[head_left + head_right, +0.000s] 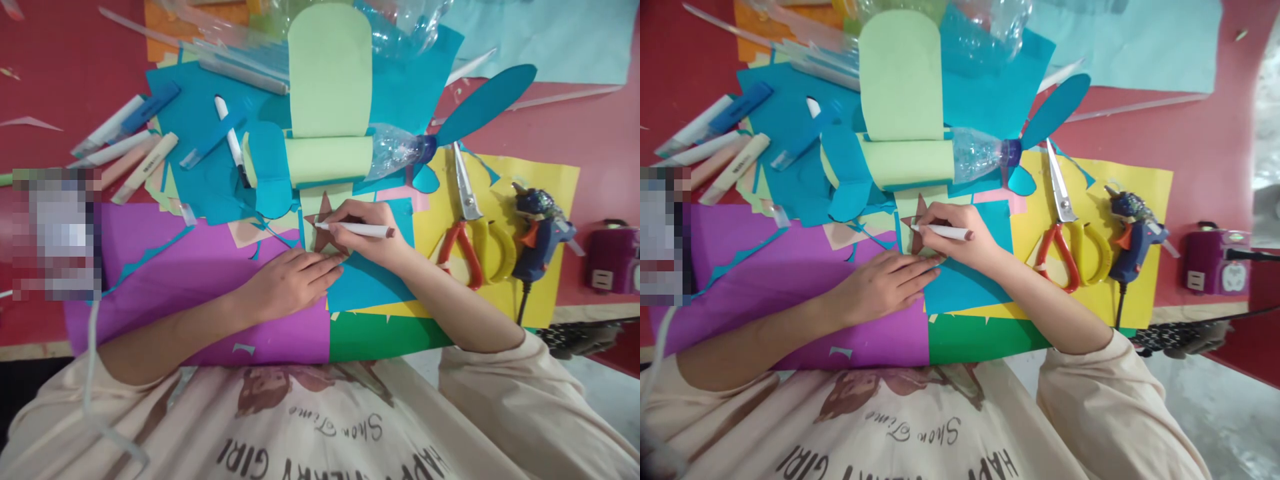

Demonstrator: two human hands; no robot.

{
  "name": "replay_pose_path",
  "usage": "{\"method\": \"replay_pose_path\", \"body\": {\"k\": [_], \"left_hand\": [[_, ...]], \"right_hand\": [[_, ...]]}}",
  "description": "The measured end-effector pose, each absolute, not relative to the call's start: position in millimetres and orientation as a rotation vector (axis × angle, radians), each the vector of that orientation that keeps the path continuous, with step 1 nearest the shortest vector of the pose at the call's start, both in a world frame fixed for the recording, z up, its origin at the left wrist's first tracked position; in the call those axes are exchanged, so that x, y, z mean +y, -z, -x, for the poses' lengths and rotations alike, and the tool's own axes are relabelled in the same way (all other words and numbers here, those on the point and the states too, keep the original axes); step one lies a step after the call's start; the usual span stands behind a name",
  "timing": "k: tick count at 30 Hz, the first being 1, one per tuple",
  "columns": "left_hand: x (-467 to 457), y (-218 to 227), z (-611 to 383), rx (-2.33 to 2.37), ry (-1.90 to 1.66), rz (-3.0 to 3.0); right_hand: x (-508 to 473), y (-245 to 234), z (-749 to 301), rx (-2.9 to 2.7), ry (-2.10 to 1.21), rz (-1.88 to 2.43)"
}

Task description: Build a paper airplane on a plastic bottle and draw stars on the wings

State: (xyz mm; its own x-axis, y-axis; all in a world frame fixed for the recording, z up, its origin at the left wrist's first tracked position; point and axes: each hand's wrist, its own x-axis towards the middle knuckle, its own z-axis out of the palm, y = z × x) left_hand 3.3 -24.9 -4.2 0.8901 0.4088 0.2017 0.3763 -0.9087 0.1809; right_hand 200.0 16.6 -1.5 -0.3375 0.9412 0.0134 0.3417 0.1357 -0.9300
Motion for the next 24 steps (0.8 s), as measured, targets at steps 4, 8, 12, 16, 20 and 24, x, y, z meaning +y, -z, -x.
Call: {"method": "replay_pose_path", "body": {"k": [4,8,12,16,20,24], "left_hand": [[-24.3,4.0,-3.7,0.605,-0.379,-2.913],[-24.2,4.2,-3.9,0.607,-0.38,-2.925],[-24.5,3.6,-3.3,0.609,-0.321,-2.939],[-24.5,3.6,-2.8,0.602,-0.318,-2.928],[-24.6,4.8,-2.8,0.599,-0.346,-2.92],[-24.8,5.6,-2.9,0.603,-0.354,-2.917]], "right_hand": [[16.9,1.4,-199.8,-1.767,-1.183,1.26],[16.3,1.5,-199.0,-1.749,-1.157,1.332],[16.6,1.9,-199.1,-1.7,-1.126,1.356],[17.6,3.4,-199.8,-1.667,-1.151,1.355],[17.8,3.9,-199.8,-1.688,-1.159,1.352],[16.6,1.9,-199.4,-1.73,-1.146,1.301]]}}
